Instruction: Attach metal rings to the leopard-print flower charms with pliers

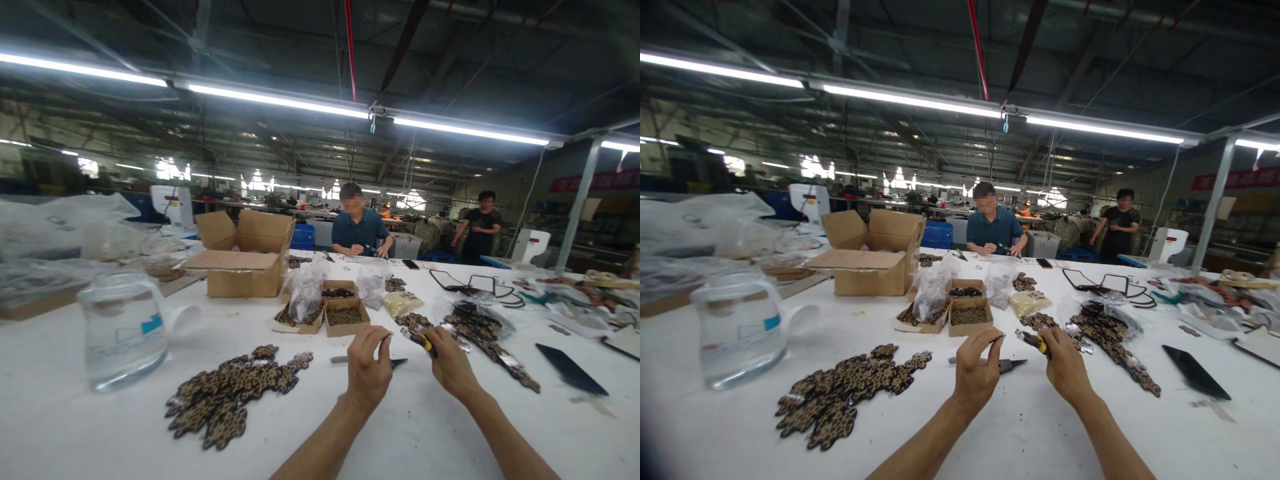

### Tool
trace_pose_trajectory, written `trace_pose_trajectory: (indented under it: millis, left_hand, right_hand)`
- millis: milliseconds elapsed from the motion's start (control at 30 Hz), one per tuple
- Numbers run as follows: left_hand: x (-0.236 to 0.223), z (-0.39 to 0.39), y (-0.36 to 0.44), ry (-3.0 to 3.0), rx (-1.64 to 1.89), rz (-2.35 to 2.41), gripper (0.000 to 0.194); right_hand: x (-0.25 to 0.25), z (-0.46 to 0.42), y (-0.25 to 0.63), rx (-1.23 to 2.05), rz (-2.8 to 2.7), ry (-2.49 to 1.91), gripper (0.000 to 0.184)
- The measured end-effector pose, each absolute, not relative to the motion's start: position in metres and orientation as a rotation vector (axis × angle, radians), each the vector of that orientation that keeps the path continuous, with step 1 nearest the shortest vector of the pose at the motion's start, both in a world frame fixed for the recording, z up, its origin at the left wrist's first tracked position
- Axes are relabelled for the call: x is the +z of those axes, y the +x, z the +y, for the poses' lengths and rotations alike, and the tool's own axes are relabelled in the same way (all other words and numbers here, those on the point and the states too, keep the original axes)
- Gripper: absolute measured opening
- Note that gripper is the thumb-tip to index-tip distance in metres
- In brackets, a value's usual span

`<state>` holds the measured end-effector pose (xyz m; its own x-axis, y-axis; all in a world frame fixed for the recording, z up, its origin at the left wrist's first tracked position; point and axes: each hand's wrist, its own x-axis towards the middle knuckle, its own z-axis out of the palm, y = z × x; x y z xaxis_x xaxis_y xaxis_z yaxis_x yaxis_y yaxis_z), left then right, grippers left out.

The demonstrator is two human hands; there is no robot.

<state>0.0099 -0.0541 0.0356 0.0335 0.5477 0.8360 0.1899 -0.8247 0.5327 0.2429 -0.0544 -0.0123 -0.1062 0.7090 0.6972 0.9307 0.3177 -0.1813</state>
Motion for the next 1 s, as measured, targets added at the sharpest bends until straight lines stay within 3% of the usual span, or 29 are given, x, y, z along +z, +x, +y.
trace_pose_trajectory:
  millis: [200, 333, 467, 833, 1000]
  left_hand:
    - [0.034, -0.037, 0.013, 1.134, 1.37, 0.504, 0.026]
    - [0.037, -0.032, 0.002, 0.877, 1.138, 0.309, 0.024]
    - [0.04, -0.035, -0.006, 0.788, 1.013, 0.203, 0.017]
    - [0.053, -0.049, -0.01, 0.893, 0.897, 0.112, 0.01]
    - [0.061, -0.05, -0.015, 0.963, 0.869, 0.139, 0.011]
  right_hand:
    - [-0.022, -0.057, 0.256, -0.296, -2.242, -1.418, 0.051]
    - [-0.023, -0.063, 0.254, -0.244, -2.303, -1.464, 0.053]
    - [-0.019, -0.069, 0.251, -0.174, -2.315, -1.471, 0.06]
    - [-0.022, -0.071, 0.246, -0.136, -2.354, -1.42, 0.059]
    - [-0.015, -0.071, 0.245, 0.073, -2.34, -1.52, 0.059]
